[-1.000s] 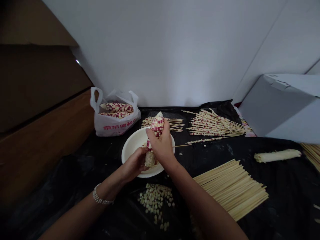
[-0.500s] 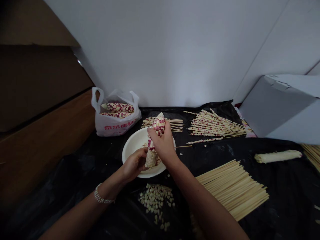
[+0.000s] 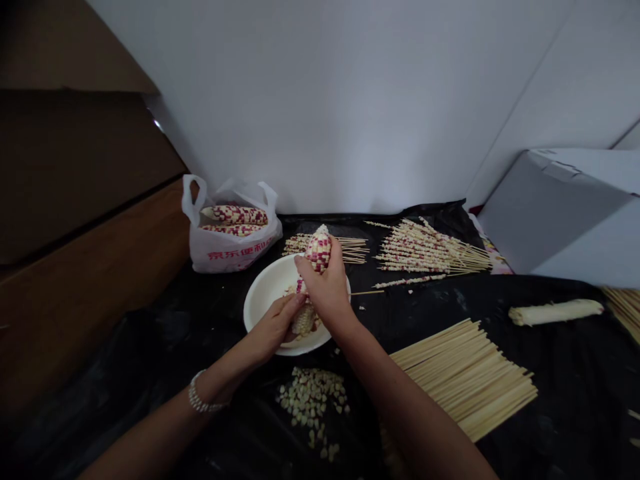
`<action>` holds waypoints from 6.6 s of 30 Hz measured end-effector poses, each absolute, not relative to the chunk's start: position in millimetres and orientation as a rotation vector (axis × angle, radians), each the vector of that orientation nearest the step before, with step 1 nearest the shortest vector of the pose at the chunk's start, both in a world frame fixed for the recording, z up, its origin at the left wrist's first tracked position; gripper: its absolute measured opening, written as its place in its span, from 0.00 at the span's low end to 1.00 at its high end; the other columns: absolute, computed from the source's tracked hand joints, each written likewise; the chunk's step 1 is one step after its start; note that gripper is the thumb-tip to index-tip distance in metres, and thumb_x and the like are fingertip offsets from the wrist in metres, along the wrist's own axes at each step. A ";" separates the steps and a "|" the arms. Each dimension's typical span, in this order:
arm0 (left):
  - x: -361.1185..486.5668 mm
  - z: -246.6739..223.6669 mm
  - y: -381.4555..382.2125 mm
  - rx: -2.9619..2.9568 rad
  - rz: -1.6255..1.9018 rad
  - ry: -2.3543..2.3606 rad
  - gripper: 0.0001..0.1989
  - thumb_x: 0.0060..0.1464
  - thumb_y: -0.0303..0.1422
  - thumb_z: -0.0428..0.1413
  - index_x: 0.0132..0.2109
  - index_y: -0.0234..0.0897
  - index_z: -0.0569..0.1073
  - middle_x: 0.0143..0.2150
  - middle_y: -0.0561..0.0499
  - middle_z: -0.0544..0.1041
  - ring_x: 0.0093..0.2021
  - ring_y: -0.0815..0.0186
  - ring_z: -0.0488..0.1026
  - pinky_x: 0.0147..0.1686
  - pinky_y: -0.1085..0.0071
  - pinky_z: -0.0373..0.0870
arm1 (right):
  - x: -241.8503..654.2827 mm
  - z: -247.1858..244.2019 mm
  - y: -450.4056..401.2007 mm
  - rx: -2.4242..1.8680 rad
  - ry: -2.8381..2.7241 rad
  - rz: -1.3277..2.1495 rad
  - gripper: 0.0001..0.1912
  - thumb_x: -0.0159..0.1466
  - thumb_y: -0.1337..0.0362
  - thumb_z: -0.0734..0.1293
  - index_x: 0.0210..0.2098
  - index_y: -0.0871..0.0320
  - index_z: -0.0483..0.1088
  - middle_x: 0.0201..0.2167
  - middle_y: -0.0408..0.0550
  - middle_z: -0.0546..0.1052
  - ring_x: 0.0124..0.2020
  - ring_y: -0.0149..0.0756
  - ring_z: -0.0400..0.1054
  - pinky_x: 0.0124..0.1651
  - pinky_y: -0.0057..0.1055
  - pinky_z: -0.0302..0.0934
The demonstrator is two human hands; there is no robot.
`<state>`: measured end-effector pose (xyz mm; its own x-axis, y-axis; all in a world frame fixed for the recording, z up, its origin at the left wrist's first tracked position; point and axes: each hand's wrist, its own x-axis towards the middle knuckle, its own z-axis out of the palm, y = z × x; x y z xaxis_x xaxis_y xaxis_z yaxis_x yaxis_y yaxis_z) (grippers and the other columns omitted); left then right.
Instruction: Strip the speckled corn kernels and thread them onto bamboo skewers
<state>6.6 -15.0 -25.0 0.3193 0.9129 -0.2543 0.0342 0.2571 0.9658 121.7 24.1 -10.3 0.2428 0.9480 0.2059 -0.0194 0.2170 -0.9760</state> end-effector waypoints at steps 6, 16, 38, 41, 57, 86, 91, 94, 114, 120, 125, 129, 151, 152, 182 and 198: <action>8.1 -21.4 -19.4 1.056 0.835 1.046 0.21 0.51 0.51 0.56 0.35 0.36 0.69 0.29 0.52 0.71 0.27 0.70 0.67 0.26 0.74 0.59 | 123.5 -9.2 26.1 -1.120 -1.015 0.960 0.30 0.56 0.54 0.70 0.57 0.51 0.62 0.46 0.50 0.75 0.47 0.48 0.69 0.47 0.46 0.66; 4.0 -26.7 -16.6 1.111 0.803 1.092 0.23 0.55 0.54 0.51 0.39 0.36 0.73 0.32 0.49 0.73 0.29 0.67 0.67 0.24 0.73 0.58 | 124.3 -9.0 24.1 -1.138 -1.149 0.881 0.36 0.57 0.55 0.69 0.62 0.52 0.58 0.48 0.54 0.74 0.50 0.50 0.69 0.49 0.47 0.65; -2.4 -19.5 -18.1 1.810 0.946 1.245 0.14 0.62 0.37 0.44 0.38 0.37 0.71 0.34 0.47 0.75 0.36 0.60 0.68 0.41 0.64 0.63 | 118.7 17.1 5.3 -1.132 -1.375 0.649 0.40 0.58 0.59 0.69 0.66 0.57 0.50 0.61 0.60 0.66 0.60 0.52 0.61 0.62 0.50 0.53; -5.0 -22.3 -13.3 1.683 0.976 1.275 0.11 0.58 0.33 0.45 0.34 0.38 0.71 0.26 0.52 0.71 0.28 0.64 0.65 0.33 0.67 0.62 | 119.8 17.7 5.3 -1.119 -1.354 0.627 0.39 0.60 0.59 0.68 0.66 0.58 0.51 0.61 0.60 0.66 0.60 0.51 0.61 0.63 0.49 0.52; -9.0 -3.4 -5.9 1.290 1.087 0.934 0.26 0.49 0.42 0.63 0.54 0.38 0.71 0.48 0.44 0.78 0.50 0.57 0.73 0.52 0.62 0.67 | 133.1 18.6 14.1 -1.054 -1.235 0.752 0.34 0.60 0.57 0.68 0.63 0.54 0.56 0.57 0.56 0.69 0.57 0.50 0.64 0.56 0.48 0.61; -187.5 39.4 -55.2 1.225 0.787 2.049 0.25 0.48 0.49 0.60 0.46 0.36 0.77 0.44 0.49 0.80 0.48 0.55 0.72 0.42 0.69 0.68 | 185.7 2.4 33.5 -1.544 -2.379 0.251 0.15 0.56 0.71 0.68 0.43 0.60 0.77 0.45 0.59 0.78 0.48 0.53 0.70 0.49 0.46 0.61; -215.1 29.3 -68.4 1.558 0.388 1.985 0.24 0.46 0.51 0.60 0.45 0.40 0.79 0.36 0.51 0.82 0.39 0.54 0.76 0.38 0.69 0.70 | 178.1 5.9 30.9 -1.590 -2.560 0.193 0.10 0.52 0.75 0.67 0.33 0.65 0.79 0.36 0.63 0.80 0.44 0.56 0.71 0.42 0.41 0.61; -216.0 22.8 -68.7 1.723 0.245 1.924 0.24 0.44 0.52 0.61 0.44 0.43 0.81 0.44 0.48 0.82 0.44 0.52 0.77 0.45 0.66 0.71 | 171.5 5.7 28.9 -1.610 -2.600 0.165 0.10 0.53 0.78 0.64 0.28 0.67 0.79 0.32 0.65 0.80 0.38 0.52 0.73 0.38 0.38 0.59; -23.4 -26.6 10.3 2.428 0.013 1.491 0.23 0.47 0.37 0.60 0.50 0.33 0.72 0.48 0.37 0.73 0.47 0.49 0.70 0.45 0.59 0.65 | 198.0 7.0 2.8 -1.581 -2.119 0.248 0.10 0.67 0.65 0.59 0.34 0.57 0.71 0.33 0.51 0.79 0.34 0.41 0.71 0.33 0.32 0.52; -25.5 -28.6 24.0 2.168 0.249 1.383 0.05 0.52 0.28 0.52 0.35 0.36 0.73 0.33 0.47 0.75 0.33 0.62 0.69 0.34 0.68 0.61 | 196.0 -7.2 -7.1 -1.467 -1.981 0.402 0.09 0.68 0.65 0.59 0.36 0.56 0.70 0.31 0.48 0.78 0.32 0.39 0.72 0.35 0.31 0.59; -21.3 -7.3 19.7 1.530 0.839 1.353 0.07 0.55 0.32 0.54 0.33 0.33 0.74 0.24 0.54 0.67 0.24 0.70 0.61 0.24 0.73 0.56 | 196.0 -9.4 -6.3 -1.249 -1.667 0.939 0.10 0.68 0.58 0.60 0.37 0.56 0.69 0.25 0.43 0.76 0.20 0.30 0.67 0.24 0.27 0.59; -13.0 10.2 0.2 0.667 0.986 0.900 0.05 0.53 0.28 0.58 0.37 0.30 0.72 0.26 0.56 0.64 0.20 0.79 0.56 0.16 0.84 0.47 | 194.3 -9.7 -5.4 -1.048 -1.372 1.320 0.12 0.64 0.54 0.65 0.37 0.57 0.70 0.24 0.42 0.76 0.18 0.28 0.64 0.20 0.25 0.52; -21.5 -20.4 16.7 0.091 1.315 0.658 0.10 0.61 0.19 0.49 0.45 0.25 0.73 0.35 0.48 0.74 0.24 0.81 0.68 0.19 0.88 0.64 | 161.7 -18.7 -43.0 -1.110 -1.319 1.556 0.17 0.64 0.49 0.64 0.37 0.59 0.68 0.08 0.29 0.58 0.11 0.23 0.46 0.18 0.24 0.35; -21.3 -21.8 14.7 0.099 1.319 0.650 0.10 0.61 0.19 0.49 0.45 0.25 0.74 0.35 0.47 0.74 0.24 0.81 0.68 0.19 0.88 0.65 | 161.9 -20.2 -45.4 -1.111 -1.326 1.568 0.18 0.64 0.49 0.64 0.37 0.59 0.68 0.08 0.29 0.57 0.11 0.23 0.45 0.18 0.24 0.34; -37.3 -9.7 10.6 0.014 1.409 0.619 0.10 0.63 0.24 0.49 0.46 0.29 0.75 0.32 0.51 0.72 0.24 0.79 0.66 0.20 0.86 0.64 | 168.1 -26.1 -63.8 -1.244 -1.441 1.601 0.22 0.64 0.46 0.63 0.39 0.56 0.78 0.13 0.35 0.53 0.14 0.26 0.46 0.17 0.26 0.34; -35.8 -6.3 8.8 -0.007 1.413 0.627 0.10 0.62 0.21 0.49 0.46 0.28 0.74 0.31 0.52 0.71 0.24 0.80 0.66 0.20 0.86 0.64 | 169.3 -25.9 -66.2 -1.276 -1.536 1.547 0.21 0.65 0.47 0.60 0.39 0.54 0.78 0.12 0.37 0.54 0.13 0.28 0.47 0.16 0.27 0.37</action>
<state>-35.8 8.8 -6.3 0.0253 0.9119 -0.4097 -0.9154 0.1858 0.3571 169.3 -66.2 -25.9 -0.3532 0.9116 -0.2105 0.2042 -0.1444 -0.9682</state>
